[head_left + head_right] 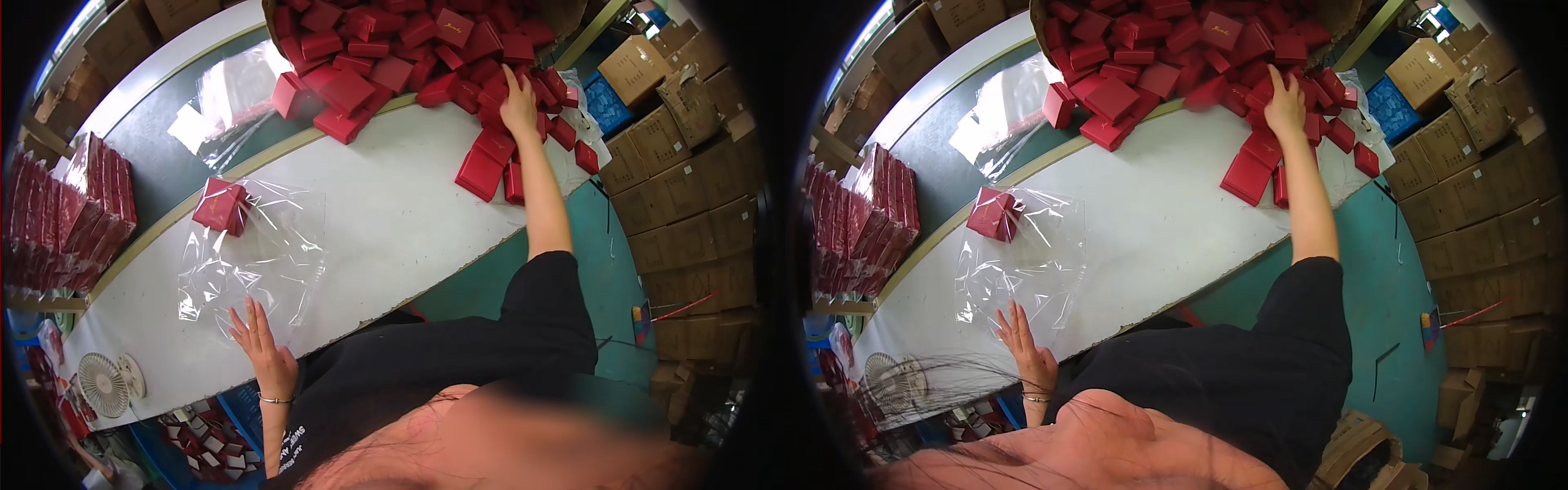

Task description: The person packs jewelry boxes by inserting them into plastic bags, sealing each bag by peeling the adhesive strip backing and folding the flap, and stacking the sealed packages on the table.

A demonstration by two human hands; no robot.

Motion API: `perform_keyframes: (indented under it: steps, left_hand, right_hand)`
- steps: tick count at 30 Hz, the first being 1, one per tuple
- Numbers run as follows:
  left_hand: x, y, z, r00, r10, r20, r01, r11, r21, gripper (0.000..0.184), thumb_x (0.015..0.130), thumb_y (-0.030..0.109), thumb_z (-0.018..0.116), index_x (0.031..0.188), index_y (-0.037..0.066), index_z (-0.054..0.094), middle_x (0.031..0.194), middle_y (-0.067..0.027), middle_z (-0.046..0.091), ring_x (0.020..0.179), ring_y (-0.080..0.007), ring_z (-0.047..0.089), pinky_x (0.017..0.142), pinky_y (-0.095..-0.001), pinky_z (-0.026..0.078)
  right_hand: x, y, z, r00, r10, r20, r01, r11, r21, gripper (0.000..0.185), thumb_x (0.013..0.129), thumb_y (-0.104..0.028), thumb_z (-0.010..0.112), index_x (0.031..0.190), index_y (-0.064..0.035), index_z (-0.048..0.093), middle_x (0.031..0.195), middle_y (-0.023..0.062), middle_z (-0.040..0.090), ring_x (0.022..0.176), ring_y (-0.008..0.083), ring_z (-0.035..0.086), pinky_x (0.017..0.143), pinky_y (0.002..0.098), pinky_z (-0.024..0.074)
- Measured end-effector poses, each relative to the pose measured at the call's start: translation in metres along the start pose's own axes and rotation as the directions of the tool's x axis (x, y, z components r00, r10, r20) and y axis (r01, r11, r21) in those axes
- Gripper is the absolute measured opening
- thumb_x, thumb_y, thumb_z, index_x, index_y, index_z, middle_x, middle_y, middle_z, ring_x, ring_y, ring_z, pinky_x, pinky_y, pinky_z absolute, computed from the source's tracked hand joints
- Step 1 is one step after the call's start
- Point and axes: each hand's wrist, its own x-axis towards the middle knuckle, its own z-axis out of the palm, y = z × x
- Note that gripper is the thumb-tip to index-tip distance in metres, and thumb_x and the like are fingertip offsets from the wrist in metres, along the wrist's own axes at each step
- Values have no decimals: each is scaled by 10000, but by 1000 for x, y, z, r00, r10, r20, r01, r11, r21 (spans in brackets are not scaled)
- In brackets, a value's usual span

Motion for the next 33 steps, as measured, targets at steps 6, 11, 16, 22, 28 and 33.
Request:
perform_keyframes:
  steps: [6,11,16,22,28,33]
  left_hand:
    - [-4,-1,-10,1000,8,21,-9,999,39,987,637,-130,469,1606,1,333,1710,-156,274,1582,-504,108,1253,-665,67]
    - [-12,-7,-12,1000,7,10,-7,1000,20,984,661,-139,470,1618,19,310,1711,-170,258,1592,-481,95,1261,-650,54]
    - [-13,-9,-17,1000,-1,-7,1,999,-45,975,642,-147,487,1595,17,362,1705,-151,279,1580,-506,106,1264,-644,89]
    - [-9,-11,-16,998,2,-68,-9,995,-100,1025,624,-147,479,1620,-3,283,1720,-158,229,1583,-512,73,1246,-677,36]
    - [1,7,-11,988,-65,-138,38,981,-191,1016,651,-181,449,1631,-12,242,1719,-175,216,1582,-515,68,1237,-686,27]
    - [2,15,-1,992,-20,-121,0,987,-159,1032,648,-197,415,1641,-7,207,1722,-183,204,1588,-503,51,1244,-668,26]
  right_hand:
    - [-12,-55,31,848,526,70,-481,817,-317,910,811,-644,740,1592,-347,381,1589,272,318,1353,544,452,1045,661,418]
    - [-19,-36,20,799,598,71,-567,787,-245,819,814,-516,778,1540,-507,401,1607,255,267,1317,527,507,1002,653,489]
    - [-18,1,30,940,340,-12,-340,935,-101,837,789,-476,794,1544,-415,437,1403,350,458,1232,512,580,1007,537,535]
    - [-140,-224,-70,645,-752,140,-163,44,986,791,753,-214,881,1454,-107,532,1514,121,477,1418,259,459,1157,433,404]
    - [-256,-408,-7,532,-827,181,-7,209,978,698,739,-190,874,1383,-189,605,1500,238,407,1386,396,481,1092,465,474]
    - [-306,-516,61,761,-644,76,408,567,715,685,837,-346,797,1448,-160,550,1568,288,338,1407,474,429,1099,546,455]
